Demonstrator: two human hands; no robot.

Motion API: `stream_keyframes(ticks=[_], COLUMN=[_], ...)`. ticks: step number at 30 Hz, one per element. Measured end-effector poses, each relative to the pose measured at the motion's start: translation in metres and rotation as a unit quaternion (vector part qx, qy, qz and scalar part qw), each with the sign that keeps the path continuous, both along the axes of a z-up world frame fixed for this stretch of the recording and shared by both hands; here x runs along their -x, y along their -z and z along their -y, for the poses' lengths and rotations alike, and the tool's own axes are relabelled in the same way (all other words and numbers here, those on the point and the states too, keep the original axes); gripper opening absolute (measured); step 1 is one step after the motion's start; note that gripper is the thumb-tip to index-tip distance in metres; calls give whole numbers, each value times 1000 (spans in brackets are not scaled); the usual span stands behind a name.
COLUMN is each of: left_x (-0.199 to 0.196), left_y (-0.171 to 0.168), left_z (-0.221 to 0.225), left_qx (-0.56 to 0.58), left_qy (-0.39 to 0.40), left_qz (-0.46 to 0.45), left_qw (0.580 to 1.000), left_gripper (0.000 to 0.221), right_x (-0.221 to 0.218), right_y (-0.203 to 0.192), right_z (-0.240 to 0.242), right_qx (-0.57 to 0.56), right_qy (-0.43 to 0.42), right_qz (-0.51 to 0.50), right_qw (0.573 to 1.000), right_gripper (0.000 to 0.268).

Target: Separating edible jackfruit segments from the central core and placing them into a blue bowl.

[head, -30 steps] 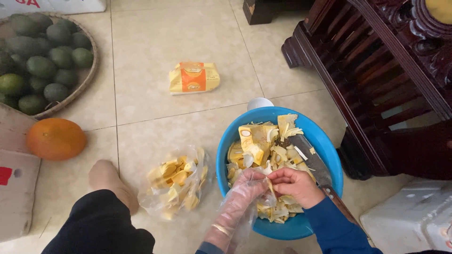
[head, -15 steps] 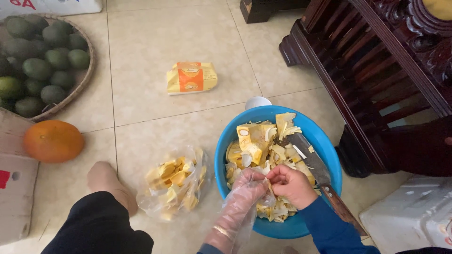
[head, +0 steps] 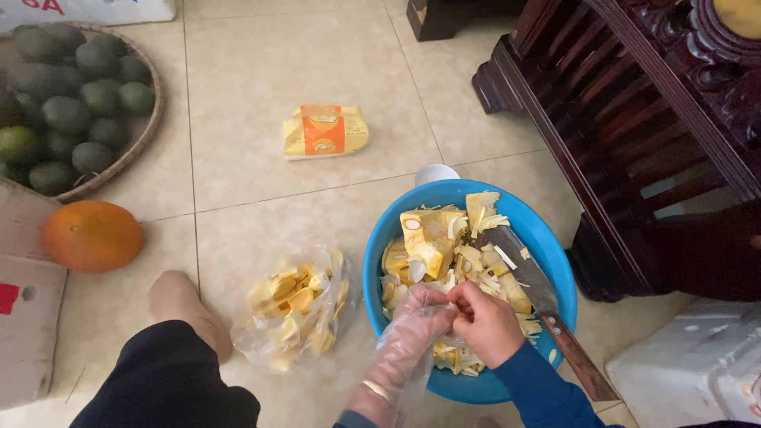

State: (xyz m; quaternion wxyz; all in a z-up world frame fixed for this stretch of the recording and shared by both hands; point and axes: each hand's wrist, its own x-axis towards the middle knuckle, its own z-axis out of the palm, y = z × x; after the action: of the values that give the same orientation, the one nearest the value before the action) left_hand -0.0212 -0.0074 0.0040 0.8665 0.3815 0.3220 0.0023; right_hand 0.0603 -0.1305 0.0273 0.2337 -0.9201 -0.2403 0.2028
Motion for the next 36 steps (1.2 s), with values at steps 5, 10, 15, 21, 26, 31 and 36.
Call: stream_keyframes(ticks=[5,10,15,21,26,31,36], left_x=[-6,14,15,10,12,11,-12], left_y=[23,-26,-36,-20,14,-10,25], left_z=[5,-16,-24,-19,-15,-23,-17], left_qx=[-45,-26,12,30,-60,-12,-6], left_qy=[-40,-57,-51,-66,-96,-125,-51], left_qz=[23,50,61,29,114,-72,-175], left_qw=[998,997,997,997,987,989,983], left_gripper=[32,26,23,25,25,24,35], right_x=[7,-4,-20,-24,-38,-125,-221], right_y=[-9,-22,-15,5,36,61,112], right_z=[-3,2,7,13,27,43,37], right_qx=[-44,-143,-289,-335,-404,-455,-380], right_qy=[-9,16,117,223,259,354,432], right_qz=[60,-2,-236,-293,-336,-217,-169], right_qw=[997,990,920,867,810,788,800], right_gripper=[33,35,40,24,26,25,21])
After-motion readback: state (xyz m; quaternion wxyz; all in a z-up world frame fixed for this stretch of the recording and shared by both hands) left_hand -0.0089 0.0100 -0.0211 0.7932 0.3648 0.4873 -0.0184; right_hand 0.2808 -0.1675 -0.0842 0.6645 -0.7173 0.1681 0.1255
